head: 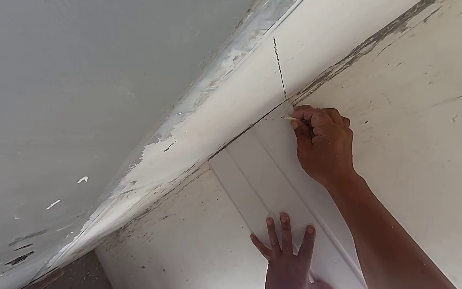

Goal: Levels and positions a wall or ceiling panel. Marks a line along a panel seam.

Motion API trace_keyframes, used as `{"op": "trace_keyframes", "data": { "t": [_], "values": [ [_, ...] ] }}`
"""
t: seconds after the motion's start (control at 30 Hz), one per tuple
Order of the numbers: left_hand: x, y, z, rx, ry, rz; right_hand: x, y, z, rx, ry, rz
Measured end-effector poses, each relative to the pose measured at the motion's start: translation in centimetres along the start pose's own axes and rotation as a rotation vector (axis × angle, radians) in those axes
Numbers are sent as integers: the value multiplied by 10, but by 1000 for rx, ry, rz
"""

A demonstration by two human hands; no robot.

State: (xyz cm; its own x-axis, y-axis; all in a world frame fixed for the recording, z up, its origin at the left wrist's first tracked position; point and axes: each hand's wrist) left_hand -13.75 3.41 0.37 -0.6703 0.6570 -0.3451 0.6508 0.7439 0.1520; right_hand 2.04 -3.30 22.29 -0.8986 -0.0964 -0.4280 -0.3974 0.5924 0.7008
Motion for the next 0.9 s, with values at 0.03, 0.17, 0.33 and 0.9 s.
{"op": "trace_keyframes", "data": {
  "t": [0.03,0.17,0.33,0.9],
  "values": [
    [0,1,0,3,0,2,0,0,0,2,0,3],
    [-1,2,0,17,-4,7,-1,0,1,9,-3,17],
    [-2,5,-2,20,12,26,-1,-3,1,35,24,0],
    [-2,7,-6,-87,-1,41,23,-37,31,410,-13,-153]
  ]
}}
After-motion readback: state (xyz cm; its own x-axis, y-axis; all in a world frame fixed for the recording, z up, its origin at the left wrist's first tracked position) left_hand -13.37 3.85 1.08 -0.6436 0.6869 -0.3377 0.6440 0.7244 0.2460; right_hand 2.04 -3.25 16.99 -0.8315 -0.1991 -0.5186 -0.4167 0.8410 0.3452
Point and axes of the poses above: each hand's wrist, its own x-axis away from the middle knuckle, its own y-axis out of the back of the hand, z = x × y, and after that the axes turned 12 degrees about y, right-handed
